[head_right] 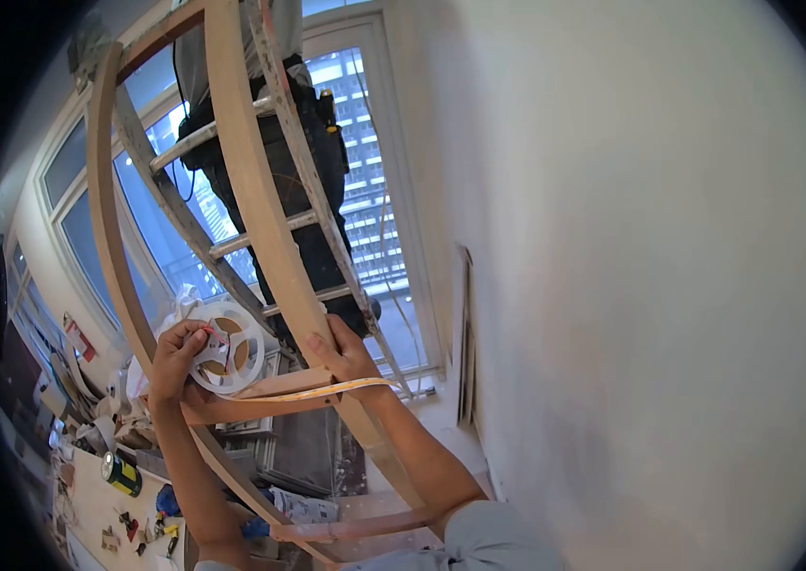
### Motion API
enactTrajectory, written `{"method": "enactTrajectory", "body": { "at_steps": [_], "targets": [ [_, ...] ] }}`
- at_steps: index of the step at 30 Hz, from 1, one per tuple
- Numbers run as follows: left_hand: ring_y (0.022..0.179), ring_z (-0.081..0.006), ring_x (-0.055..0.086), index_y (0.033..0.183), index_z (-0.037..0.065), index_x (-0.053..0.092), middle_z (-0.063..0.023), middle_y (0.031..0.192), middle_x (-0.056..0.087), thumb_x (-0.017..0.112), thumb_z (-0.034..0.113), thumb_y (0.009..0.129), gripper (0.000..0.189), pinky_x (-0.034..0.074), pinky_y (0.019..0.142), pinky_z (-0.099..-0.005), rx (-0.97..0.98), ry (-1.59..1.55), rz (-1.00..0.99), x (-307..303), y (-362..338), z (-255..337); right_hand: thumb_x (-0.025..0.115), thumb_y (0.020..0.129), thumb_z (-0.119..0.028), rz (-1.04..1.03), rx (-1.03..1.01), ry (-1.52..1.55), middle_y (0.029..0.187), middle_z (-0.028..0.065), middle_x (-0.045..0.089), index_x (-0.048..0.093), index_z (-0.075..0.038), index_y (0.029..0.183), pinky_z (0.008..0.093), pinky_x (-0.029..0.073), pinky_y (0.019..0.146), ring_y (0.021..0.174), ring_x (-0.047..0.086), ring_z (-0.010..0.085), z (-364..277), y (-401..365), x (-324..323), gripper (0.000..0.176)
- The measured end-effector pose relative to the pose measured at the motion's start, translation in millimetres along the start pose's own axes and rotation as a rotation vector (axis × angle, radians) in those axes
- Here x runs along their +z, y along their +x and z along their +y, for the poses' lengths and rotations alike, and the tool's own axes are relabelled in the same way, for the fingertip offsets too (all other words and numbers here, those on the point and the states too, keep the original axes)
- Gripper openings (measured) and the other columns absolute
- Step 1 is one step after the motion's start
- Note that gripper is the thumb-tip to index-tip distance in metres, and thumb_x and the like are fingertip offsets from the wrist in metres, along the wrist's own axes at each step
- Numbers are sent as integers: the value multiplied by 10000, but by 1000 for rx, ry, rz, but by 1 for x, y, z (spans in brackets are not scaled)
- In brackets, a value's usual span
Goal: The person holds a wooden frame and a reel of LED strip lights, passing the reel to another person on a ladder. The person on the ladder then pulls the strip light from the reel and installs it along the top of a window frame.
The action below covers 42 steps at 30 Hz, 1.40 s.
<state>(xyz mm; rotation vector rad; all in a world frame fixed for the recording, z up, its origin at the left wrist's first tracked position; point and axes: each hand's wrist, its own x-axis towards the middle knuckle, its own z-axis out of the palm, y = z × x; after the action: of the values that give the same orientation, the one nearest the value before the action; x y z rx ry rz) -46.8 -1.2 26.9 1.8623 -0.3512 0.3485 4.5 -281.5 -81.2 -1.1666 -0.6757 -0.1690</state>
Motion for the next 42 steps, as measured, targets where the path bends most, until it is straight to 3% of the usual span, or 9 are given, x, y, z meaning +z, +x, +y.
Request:
{"method": "enactTrajectory", "body": {
  "at_steps": [13, 18, 22, 26, 42],
  "targets": [
    [803, -75, 607, 1019, -22, 667, -28, 886, 673, 611, 98, 937, 156, 508, 725, -227, 29, 46, 11, 3, -4, 7, 576, 961, -301, -14, 57, 6, 1036, 46, 589, 526, -25, 1213, 259, 430, 837, 943, 525, 116, 13, 1, -6, 377],
    [811, -79, 609, 1010, -26, 673, -40, 875, 678, 612, 99, 933, 159, 508, 735, -233, 40, -1, -4, 1, -6, 4, 565, 967, -374, -29, 68, 96, 1005, 73, 598, 486, -29, 1254, 278, 507, 733, 827, 597, 132, 16, -1, -5, 455],
    [817, -78, 606, 999, -34, 679, -39, 881, 685, 616, 116, 929, 177, 503, 749, -239, 58, 8, 5, 3, -8, 12, 559, 968, -380, -37, 46, 118, 907, 94, 629, 493, -37, 1219, 293, 514, 695, 770, 606, 147, 17, -2, -7, 430],
    [812, -76, 591, 999, -37, 686, -45, 886, 692, 617, 116, 916, 187, 495, 768, -259, 66, 18, 3, -1, -9, 10, 546, 950, -466, -3, 29, 107, 874, 154, 614, 479, -47, 1235, 324, 524, 647, 729, 600, 200, 24, -2, -8, 511],
    [819, -67, 588, 991, -31, 690, -31, 889, 683, 638, 99, 915, 160, 485, 745, -227, 68, -63, -2, -3, -8, 3, 549, 935, -507, -28, 15, 77, 879, 170, 614, 488, -22, 1218, 317, 529, 671, 747, 603, 195, 17, -3, -6, 565]
  ]
}}
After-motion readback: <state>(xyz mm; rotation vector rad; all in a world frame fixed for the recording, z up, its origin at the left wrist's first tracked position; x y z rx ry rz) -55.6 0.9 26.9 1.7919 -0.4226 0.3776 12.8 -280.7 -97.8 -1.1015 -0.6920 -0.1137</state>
